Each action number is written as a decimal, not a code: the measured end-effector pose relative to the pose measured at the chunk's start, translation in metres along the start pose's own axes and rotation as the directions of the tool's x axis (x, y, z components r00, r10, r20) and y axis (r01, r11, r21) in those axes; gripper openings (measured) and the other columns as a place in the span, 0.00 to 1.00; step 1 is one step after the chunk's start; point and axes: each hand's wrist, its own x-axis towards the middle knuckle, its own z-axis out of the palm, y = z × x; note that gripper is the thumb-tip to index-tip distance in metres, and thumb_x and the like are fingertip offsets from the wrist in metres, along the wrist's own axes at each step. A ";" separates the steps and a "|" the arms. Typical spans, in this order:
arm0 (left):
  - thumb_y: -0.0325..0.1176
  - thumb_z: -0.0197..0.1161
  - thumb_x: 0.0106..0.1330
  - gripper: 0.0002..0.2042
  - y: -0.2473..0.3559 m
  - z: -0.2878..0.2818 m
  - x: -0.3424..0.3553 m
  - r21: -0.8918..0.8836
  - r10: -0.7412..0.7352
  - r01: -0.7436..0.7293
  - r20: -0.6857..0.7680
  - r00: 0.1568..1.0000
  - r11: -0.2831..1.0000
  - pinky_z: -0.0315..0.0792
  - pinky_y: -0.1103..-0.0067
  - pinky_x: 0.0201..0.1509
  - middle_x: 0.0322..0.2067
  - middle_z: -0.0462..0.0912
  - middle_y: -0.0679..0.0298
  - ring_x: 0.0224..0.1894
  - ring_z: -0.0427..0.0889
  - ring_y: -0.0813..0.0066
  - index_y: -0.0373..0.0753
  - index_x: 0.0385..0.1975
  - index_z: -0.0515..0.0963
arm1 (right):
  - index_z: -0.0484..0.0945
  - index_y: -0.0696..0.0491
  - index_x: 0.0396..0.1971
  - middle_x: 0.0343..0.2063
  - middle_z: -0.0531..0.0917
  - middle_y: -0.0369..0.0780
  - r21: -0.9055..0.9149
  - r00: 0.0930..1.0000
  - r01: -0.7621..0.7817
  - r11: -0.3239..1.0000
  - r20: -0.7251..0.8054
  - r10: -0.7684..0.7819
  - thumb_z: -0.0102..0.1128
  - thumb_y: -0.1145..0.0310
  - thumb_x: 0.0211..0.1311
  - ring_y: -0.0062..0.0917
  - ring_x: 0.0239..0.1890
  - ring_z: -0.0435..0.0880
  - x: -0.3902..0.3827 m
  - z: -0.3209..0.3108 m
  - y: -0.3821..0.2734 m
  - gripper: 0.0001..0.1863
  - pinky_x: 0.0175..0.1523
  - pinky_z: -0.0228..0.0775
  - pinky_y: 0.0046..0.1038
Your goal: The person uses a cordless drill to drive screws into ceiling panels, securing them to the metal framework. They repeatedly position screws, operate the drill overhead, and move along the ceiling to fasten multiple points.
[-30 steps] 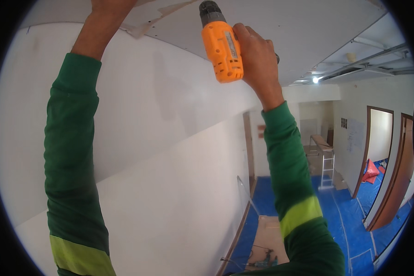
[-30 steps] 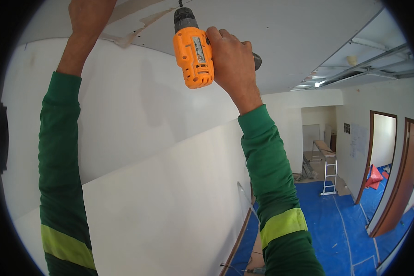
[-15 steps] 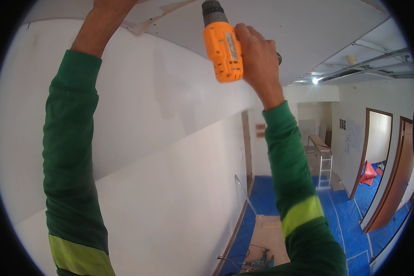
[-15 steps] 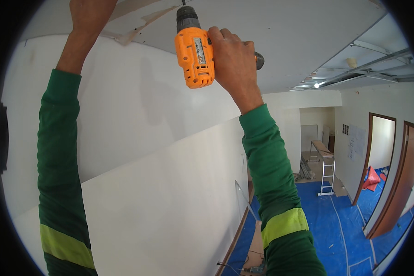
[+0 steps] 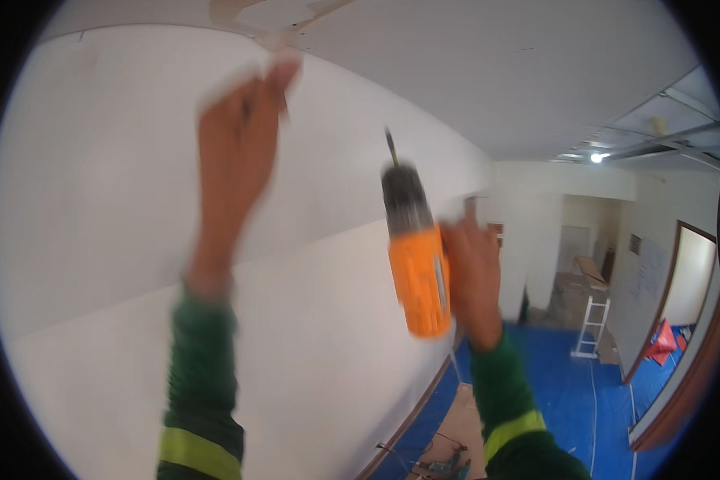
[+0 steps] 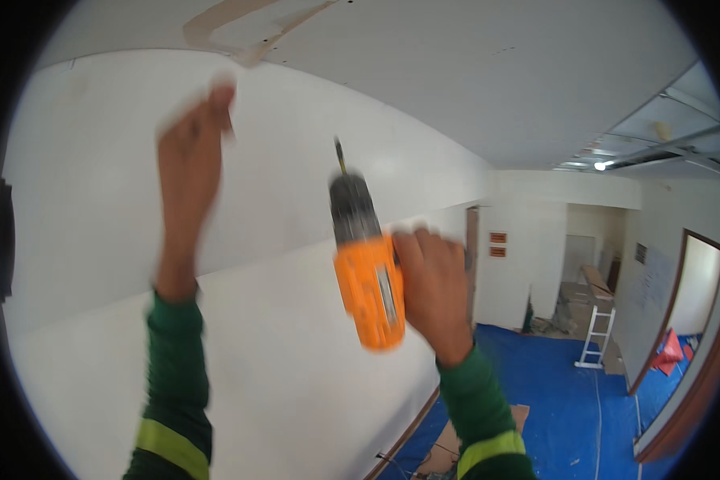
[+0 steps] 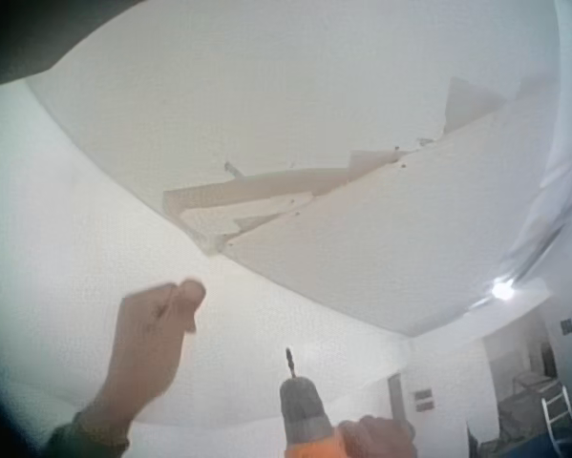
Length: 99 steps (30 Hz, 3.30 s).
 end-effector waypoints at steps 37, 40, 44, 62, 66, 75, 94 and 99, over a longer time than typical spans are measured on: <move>0.42 0.62 0.82 0.14 0.123 -0.090 -0.650 -0.168 -0.892 0.876 0.094 -0.443 -0.453 0.76 0.75 0.56 0.47 0.84 0.59 0.49 0.80 0.70 0.39 0.54 0.81 | 0.78 0.53 0.35 0.21 0.78 0.28 0.562 0.562 -0.824 -0.074 0.827 0.025 0.70 0.70 0.69 0.14 0.19 0.79 -0.297 0.049 0.012 0.07 0.25 0.72 0.21; 0.42 0.63 0.82 0.13 0.125 -0.083 -0.647 -0.335 -0.883 0.820 0.103 -0.458 -0.465 0.76 0.78 0.52 0.45 0.84 0.61 0.46 0.80 0.71 0.39 0.52 0.80 | 0.79 0.53 0.36 0.23 0.79 0.29 0.597 0.598 -0.799 -0.075 0.801 0.003 0.71 0.71 0.68 0.14 0.22 0.80 -0.306 0.057 0.013 0.07 0.28 0.73 0.20; 0.43 0.63 0.82 0.13 0.115 -0.071 -0.624 -0.523 -0.895 0.739 0.118 -0.431 -0.425 0.77 0.82 0.48 0.41 0.83 0.63 0.42 0.79 0.73 0.38 0.50 0.80 | 0.81 0.54 0.41 0.28 0.81 0.31 0.611 0.621 -0.774 -0.162 0.784 -0.009 0.70 0.73 0.69 0.16 0.29 0.82 -0.297 0.062 0.021 0.06 0.34 0.75 0.21; 0.45 0.57 0.86 0.13 -0.044 0.072 -0.373 -0.655 -0.887 0.755 0.335 0.319 0.024 0.57 0.87 0.22 0.25 0.64 0.78 0.24 0.59 0.88 0.45 0.42 0.80 | 0.81 0.50 0.44 0.29 0.81 0.33 0.883 0.964 -0.012 0.470 0.135 -0.230 0.76 0.68 0.57 0.26 0.33 0.84 -0.265 0.161 0.068 0.16 0.50 0.68 0.35; 0.45 0.57 0.86 0.13 -0.041 0.090 -0.380 -0.640 -0.897 0.767 0.312 0.314 0.046 0.56 0.87 0.22 0.25 0.62 0.78 0.23 0.57 0.87 0.45 0.41 0.81 | 0.81 0.50 0.45 0.30 0.81 0.33 0.869 0.959 -0.033 0.494 0.167 -0.230 0.77 0.69 0.56 0.26 0.34 0.84 -0.279 0.159 0.068 0.17 0.50 0.69 0.35; 0.47 0.60 0.84 0.11 -0.023 0.100 -0.365 -0.663 -0.936 0.749 0.274 0.221 -0.017 0.55 0.86 0.20 0.24 0.63 0.80 0.23 0.60 0.87 0.50 0.41 0.81 | 0.81 0.52 0.47 0.31 0.81 0.35 0.838 0.932 -0.060 0.543 0.241 -0.269 0.77 0.68 0.56 0.29 0.35 0.84 -0.266 0.143 0.073 0.19 0.51 0.70 0.37; 0.49 0.58 0.85 0.12 0.002 0.121 -0.363 -0.553 -0.915 0.813 0.204 0.347 0.185 0.56 0.86 0.22 0.23 0.61 0.82 0.21 0.57 0.90 0.50 0.42 0.78 | 0.80 0.52 0.49 0.33 0.81 0.36 0.851 0.937 -0.168 0.497 0.295 -0.189 0.74 0.67 0.59 0.31 0.37 0.85 -0.284 0.137 0.065 0.19 0.52 0.69 0.40; 0.49 0.58 0.85 0.13 0.015 0.127 -0.349 -0.550 -0.844 0.782 0.235 0.482 0.293 0.58 0.86 0.24 0.23 0.61 0.82 0.22 0.58 0.90 0.47 0.46 0.79 | 0.79 0.52 0.48 0.32 0.79 0.36 0.798 0.982 -0.044 0.601 0.144 -0.119 0.74 0.68 0.61 0.31 0.36 0.83 -0.274 0.133 0.059 0.17 0.51 0.68 0.40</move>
